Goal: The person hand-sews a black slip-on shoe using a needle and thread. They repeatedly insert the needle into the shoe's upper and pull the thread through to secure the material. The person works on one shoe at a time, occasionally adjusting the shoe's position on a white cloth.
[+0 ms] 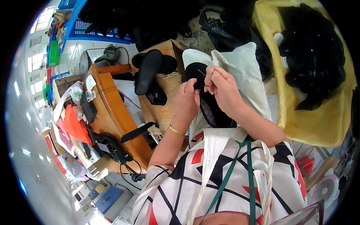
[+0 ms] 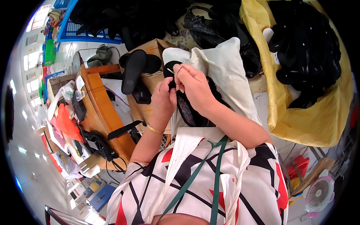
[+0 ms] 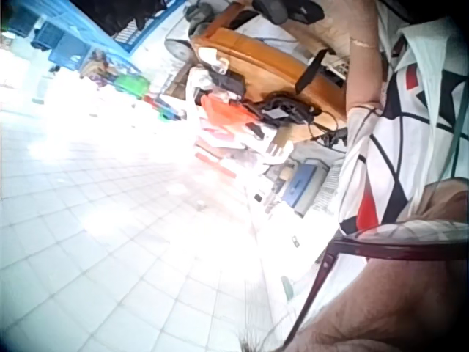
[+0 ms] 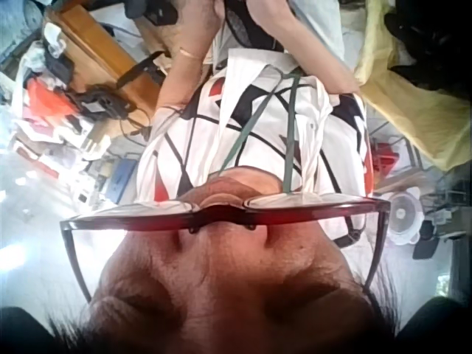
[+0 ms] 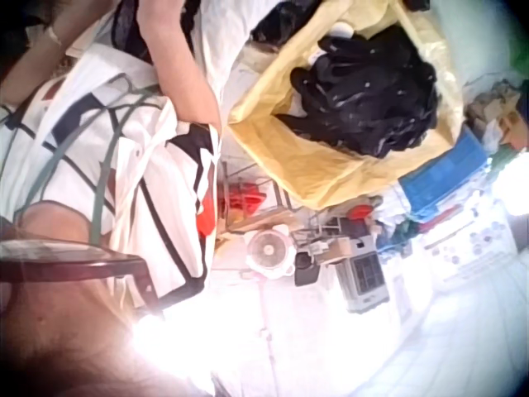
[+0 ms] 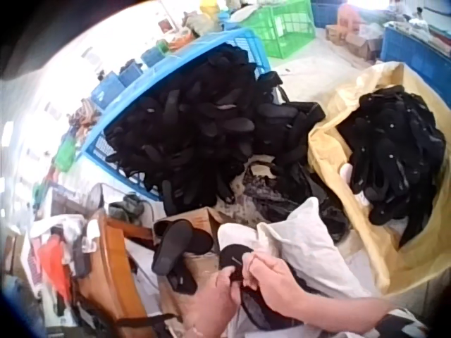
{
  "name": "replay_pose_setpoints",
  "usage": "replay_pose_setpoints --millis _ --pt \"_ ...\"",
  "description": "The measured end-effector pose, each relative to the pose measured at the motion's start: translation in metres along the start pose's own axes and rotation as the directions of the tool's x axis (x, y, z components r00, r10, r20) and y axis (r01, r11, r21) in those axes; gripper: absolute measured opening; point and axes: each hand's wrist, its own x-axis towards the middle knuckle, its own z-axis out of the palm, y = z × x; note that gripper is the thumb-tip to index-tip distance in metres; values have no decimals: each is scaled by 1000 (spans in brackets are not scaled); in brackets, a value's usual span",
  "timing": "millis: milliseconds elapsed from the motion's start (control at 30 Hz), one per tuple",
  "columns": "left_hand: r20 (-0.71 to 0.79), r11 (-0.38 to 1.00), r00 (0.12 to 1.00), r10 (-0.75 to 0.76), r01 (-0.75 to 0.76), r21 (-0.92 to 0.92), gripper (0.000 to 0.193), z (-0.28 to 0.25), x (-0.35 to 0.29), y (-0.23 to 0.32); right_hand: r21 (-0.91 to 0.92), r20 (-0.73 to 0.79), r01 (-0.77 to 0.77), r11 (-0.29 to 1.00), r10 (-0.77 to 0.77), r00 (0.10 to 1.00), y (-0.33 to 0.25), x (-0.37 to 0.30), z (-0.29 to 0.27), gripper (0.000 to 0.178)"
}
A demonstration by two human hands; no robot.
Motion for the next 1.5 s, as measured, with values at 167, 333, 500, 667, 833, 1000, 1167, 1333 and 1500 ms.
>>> replay_pose_setpoints --millis 167,333,500,667,833,1000,1167,1333,1500 --pt "35 998 998 54 -54 -14 43 3 19 10 -84 93 118 989 -110 990 -13 -5 8 27" --pt "-127 965 959 255 -244 98 45 4 63 6 -325 249 372 870 -301 921 -27 -6 17 25" --pt "-162 823 808 567 -544 165 42 -17 99 8 -253 240 485 837 -431 870 -44 -19 8 26" --pt "41 794 795 606 -599 -107 47 -2 77 4 -261 177 365 893 -328 928 -28 -49 -8 28" --pt "201 819 799 566 -517 -250 44 30 30 5 -344 45 194 919 -190 981 -1 -80 -38 26" --pt "312 855 848 428 -268 -445 42 48 7 10 -548 80 87 832 -51 995 7 -105 -48 26" --pt "383 825 882 275 -11 -566 34 22 23 14 -722 227 409 558 -367 902 -2 -88 -63 16" --pt "474 805 880 -32 303 -509 18 -8 31 24 -841 413 519 154 -438 799 -27 -82 -66 6" --pt "702 804 709 -59 451 -388 25 4 28 48 -723 626 688 69 -356 694 -23 -87 -55 14"
